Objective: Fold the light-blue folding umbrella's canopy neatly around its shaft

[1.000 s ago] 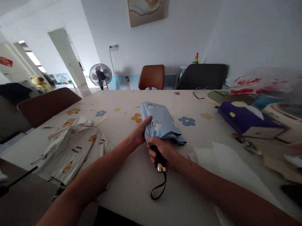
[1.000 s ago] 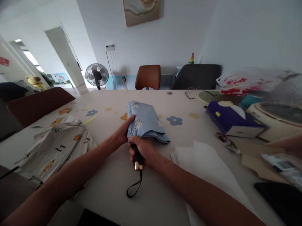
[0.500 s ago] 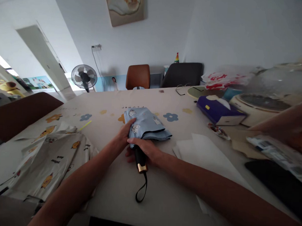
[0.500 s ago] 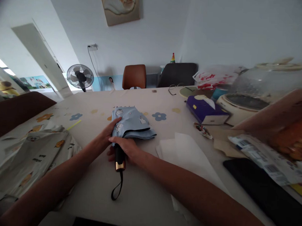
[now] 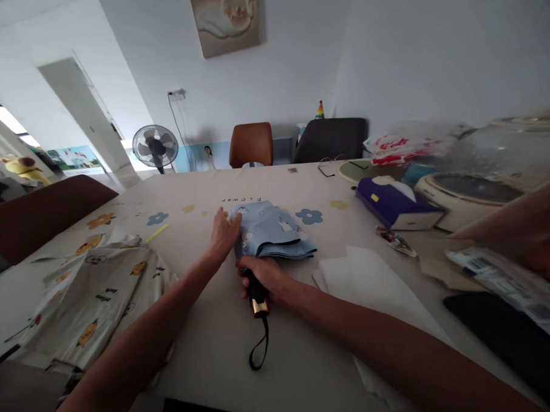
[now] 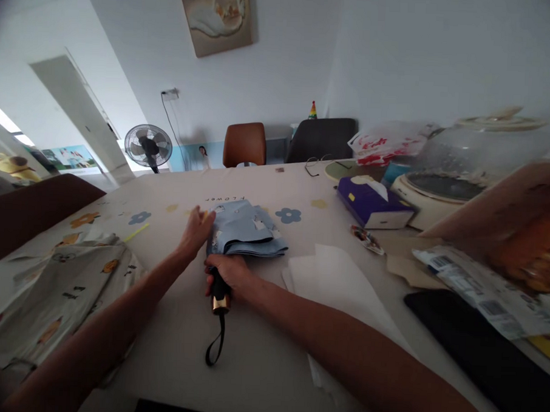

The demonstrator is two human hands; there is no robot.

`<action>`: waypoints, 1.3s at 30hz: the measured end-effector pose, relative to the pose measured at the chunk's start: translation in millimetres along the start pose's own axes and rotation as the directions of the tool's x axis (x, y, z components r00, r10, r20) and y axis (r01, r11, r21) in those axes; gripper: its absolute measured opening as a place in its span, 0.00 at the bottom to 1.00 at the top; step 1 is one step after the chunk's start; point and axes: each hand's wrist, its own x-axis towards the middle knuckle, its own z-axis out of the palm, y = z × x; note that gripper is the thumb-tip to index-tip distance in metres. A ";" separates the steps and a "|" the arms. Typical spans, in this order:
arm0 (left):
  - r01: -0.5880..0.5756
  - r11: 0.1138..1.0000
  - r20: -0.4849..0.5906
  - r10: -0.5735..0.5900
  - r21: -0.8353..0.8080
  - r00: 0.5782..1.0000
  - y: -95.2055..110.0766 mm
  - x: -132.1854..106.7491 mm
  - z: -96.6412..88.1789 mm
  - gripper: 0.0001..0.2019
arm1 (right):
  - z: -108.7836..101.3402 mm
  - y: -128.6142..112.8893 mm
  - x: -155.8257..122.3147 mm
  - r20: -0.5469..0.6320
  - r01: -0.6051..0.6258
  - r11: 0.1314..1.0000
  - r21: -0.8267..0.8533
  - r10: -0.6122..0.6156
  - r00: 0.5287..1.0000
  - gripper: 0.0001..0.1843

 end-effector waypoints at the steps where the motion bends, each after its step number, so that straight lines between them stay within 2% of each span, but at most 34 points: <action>1: -0.139 0.979 -0.042 0.147 0.152 0.988 4.8 2.8 -0.2 0.22 | 0.2 0.1 0.7 0.004 0.008 1.000 0.005 -0.008 1.000 0.09; 2: -0.248 0.930 -0.011 0.261 0.273 0.965 10.2 5.4 1.2 0.22 | 0.4 0.1 1.0 0.014 0.022 1.000 0.014 -0.022 1.000 0.08; 3: -0.341 0.872 0.086 0.332 0.351 0.939 16.2 7.9 4.4 0.20 | 0.6 0.0 1.0 0.026 0.037 0.999 0.024 -0.038 0.999 0.08; 4: -0.434 0.811 0.237 0.367 0.391 0.900 22.5 10.0 9.2 0.20 | 0.6 0.0 0.6 0.036 0.049 0.998 0.033 -0.050 0.998 0.08; 5: -0.530 0.742 0.398 0.377 0.411 0.836 29.0 11.8 15.4 0.22 | 0.6 0.0 -0.1 0.044 0.055 0.998 0.034 -0.057 0.997 0.08; 7: -0.710 0.580 0.679 0.333 0.400 0.654 41.5 14.3 29.9 0.26 | 0.2 0.9 -1.7 0.049 0.047 0.999 0.006 -0.047 0.998 0.08; 8: -0.772 0.505 0.774 0.278 0.386 0.569 47.2 15.1 37.0 0.28 | -0.2 2.0 -2.2 0.046 0.037 0.999 -0.021 -0.036 0.998 0.08; 9: -0.812 0.445 0.837 0.210 0.379 0.506 52.5 15.8 43.1 0.28 | -0.6 3.7 -2.4 0.041 0.027 0.998 -0.056 -0.025 0.999 0.08; 10: -0.834 0.399 0.873 0.144 0.380 0.467 57.3 16.5 47.9 0.28 | -1.1 5.9 -2.1 0.034 0.021 0.995 -0.094 -0.018 0.999 0.08; 11: -0.847 0.364 0.889 0.095 0.388 0.448 61.4 17.5 51.1 0.26 | -1.7 8.4 -1.5 0.030 0.022 0.991 -0.131 -0.019 0.999 0.08; 13: -0.851 0.340 0.891 0.073 0.401 0.449 67.7 20.4 52.7 0.22 | -2.5 13.2 -0.1 0.028 0.044 0.980 -0.193 -0.039 0.999 0.08; 14: -0.842 0.362 0.880 0.102 0.401 0.463 70.1 22.4 51.5 0.19 | -2.8 14.6 0.2 0.036 0.058 0.975 -0.214 -0.051 0.998 0.07; 17: -0.774 0.529 0.792 0.276 0.348 0.545 77.2 29.7 43.9 0.11 | -3.4 10.0 -3.1 0.095 0.088 0.974 -0.207 -0.069 0.993 0.08; 20: -0.726 0.656 0.649 0.464 0.206 0.603 91.9 35.8 37.6 0.10 | -7.5 -10.9 -10.8 0.217 0.127 0.991 -0.047 -0.114 0.969 0.09; 23: -0.716 0.690 0.509 0.582 0.104 0.634 120.7 37.1 36.8 0.09 | -18.0 -39.9 -17.6 0.263 0.194 0.975 0.105 -0.216 0.940 0.08; 25: -0.739 0.665 0.461 0.624 0.111 0.631 146.1 35.1 37.6 0.08 | -26.5 -57.5 -20.7 0.318 0.212 0.965 0.153 -0.251 0.914 0.06; 27: -0.786 0.566 0.479 0.633 0.248 0.608 171.9 31.4 37.4 0.11 | -33.9 -71.0 -23.7 0.313 0.241 0.956 0.166 -0.283 0.907 0.06; 28: -0.809 0.477 0.516 0.624 0.343 0.587 183.4 29.2 36.4 0.16 | -36.9 -76.2 -25.4 0.302 0.247 0.955 0.164 -0.287 0.909 0.06; 29: -0.829 0.368 0.610 0.560 0.422 0.560 193.3 26.9 35.0 0.24 | -39.6 -80.5 -27.4 0.280 0.251 0.954 0.165 -0.290 0.915 0.06; 30: -0.849 0.249 0.705 0.474 0.467 0.527 201.3 24.7 33.0 0.27 | -42.1 -84.3 -29.6 0.250 0.249 0.958 0.146 -0.279 0.927 0.06; 31: -0.862 0.161 0.753 0.428 0.480 0.499 207.4 22.8 30.8 0.28 | -44.4 -87.7 -31.9 0.223 0.264 0.955 0.138 -0.290 0.931 0.07; 32: -0.863 0.122 0.747 0.450 0.490 0.488 211.7 21.1 28.3 0.28 | -46.6 -90.7 -34.2 0.201 0.277 0.952 0.129 -0.298 0.933 0.07; 33: -0.857 0.119 0.706 0.517 0.501 0.484 214.4 19.9 25.7 0.27 | -48.6 -93.4 -36.1 0.200 0.272 0.955 0.116 -0.290 0.936 0.08; 35: -0.837 0.180 0.553 0.676 0.516 0.486 216.4 18.6 20.0 0.20 | -51.3 -97.2 -38.6 0.219 0.270 0.956 0.116 -0.289 0.932 0.07; 36: -0.831 0.206 0.502 0.713 0.516 0.489 216.0 18.4 16.7 0.17 | -51.5 -97.8 -38.8 0.229 0.274 0.954 0.122 -0.296 0.927 0.07; 39: -0.843 0.230 0.489 0.728 0.485 0.480 207.6 17.8 2.2 0.19 | -47.2 -92.2 -34.7 0.200 0.290 0.952 0.101 -0.304 0.931 0.05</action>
